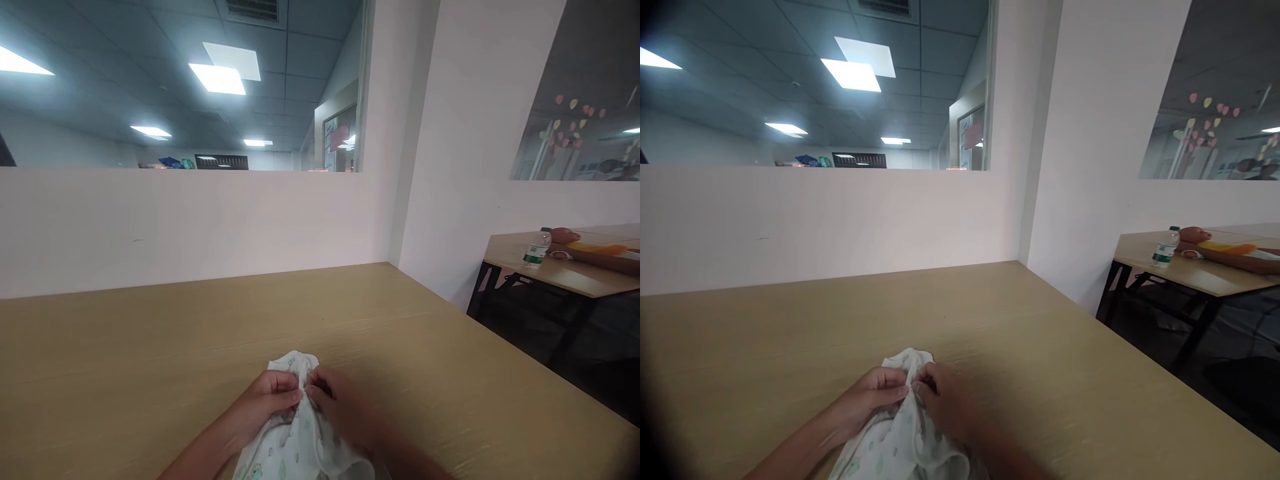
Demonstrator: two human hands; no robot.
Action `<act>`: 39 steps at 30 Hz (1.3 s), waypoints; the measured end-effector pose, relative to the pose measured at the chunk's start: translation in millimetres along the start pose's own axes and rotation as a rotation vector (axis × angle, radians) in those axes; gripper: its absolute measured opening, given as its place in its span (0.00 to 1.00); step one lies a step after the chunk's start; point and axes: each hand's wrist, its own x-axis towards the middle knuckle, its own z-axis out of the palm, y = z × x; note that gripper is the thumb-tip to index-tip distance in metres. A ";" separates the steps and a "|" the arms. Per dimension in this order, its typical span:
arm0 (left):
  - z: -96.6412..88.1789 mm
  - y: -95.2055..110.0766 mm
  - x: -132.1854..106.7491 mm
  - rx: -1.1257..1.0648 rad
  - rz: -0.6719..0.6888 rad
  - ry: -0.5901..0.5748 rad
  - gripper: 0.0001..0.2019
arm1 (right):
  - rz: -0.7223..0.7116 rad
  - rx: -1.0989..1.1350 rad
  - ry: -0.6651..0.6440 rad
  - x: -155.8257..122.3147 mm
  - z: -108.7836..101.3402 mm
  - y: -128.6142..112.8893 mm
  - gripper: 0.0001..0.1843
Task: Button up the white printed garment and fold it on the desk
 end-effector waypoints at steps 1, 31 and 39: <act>1.5 0.2 -0.4 0.001 0.006 0.017 0.22 | -0.002 0.026 0.031 -0.2 1.4 0.2 0.07; 17.8 -3.8 -0.1 0.025 0.116 0.204 0.25 | 0.008 0.244 0.032 5.3 -1.4 8.4 0.08; 18.9 -3.4 -0.1 -0.088 0.079 0.127 0.24 | -0.032 0.129 -0.015 7.8 -2.5 19.3 0.07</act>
